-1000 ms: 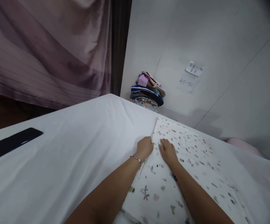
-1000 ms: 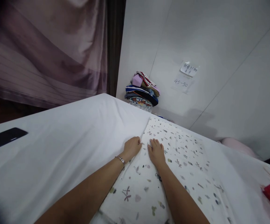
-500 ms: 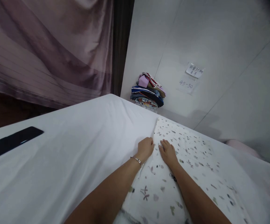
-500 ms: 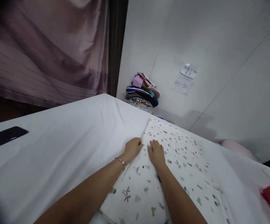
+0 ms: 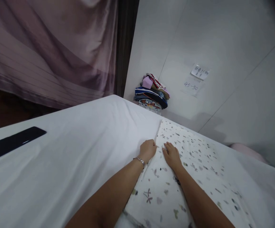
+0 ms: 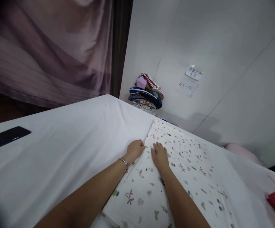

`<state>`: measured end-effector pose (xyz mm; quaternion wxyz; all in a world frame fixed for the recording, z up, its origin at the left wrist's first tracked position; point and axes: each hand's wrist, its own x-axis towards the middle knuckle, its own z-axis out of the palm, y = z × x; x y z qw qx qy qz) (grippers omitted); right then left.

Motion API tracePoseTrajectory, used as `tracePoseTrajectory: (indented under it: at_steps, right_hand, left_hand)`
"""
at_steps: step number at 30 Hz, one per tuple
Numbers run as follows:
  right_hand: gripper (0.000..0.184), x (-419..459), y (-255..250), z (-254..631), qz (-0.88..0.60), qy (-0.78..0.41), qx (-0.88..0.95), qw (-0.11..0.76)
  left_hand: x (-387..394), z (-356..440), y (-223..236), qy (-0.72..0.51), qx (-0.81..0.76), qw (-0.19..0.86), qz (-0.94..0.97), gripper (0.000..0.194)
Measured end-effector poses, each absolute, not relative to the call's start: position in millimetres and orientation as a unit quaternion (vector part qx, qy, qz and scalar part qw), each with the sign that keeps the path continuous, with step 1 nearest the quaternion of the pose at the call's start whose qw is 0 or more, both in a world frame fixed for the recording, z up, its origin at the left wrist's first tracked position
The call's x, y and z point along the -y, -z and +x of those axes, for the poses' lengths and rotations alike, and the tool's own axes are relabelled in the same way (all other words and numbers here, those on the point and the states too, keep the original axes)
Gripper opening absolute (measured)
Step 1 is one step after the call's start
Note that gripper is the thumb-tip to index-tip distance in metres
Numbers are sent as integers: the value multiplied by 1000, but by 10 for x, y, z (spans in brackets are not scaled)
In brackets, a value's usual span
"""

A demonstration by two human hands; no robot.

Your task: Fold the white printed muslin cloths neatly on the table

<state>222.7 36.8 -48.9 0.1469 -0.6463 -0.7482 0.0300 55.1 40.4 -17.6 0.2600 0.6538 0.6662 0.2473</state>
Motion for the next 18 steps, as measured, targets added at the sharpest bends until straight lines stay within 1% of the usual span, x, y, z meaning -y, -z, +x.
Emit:
tracePoseTrajectory:
  at_steps: [8,14,18]
  right_hand:
    - [48,-368,508,2222,-648,-27,748,142]
    - [42,-415,387,2224,-658,-60,742,116]
    - [50,-569,268,2089,-641,-61,757,111]
  left_hand:
    - [-389,560,201,-227,-663,231,675,11]
    - [-370,558,139,-192,-673,209,683,24]
    - [-388,558,133,-169,-672,208,690,25]
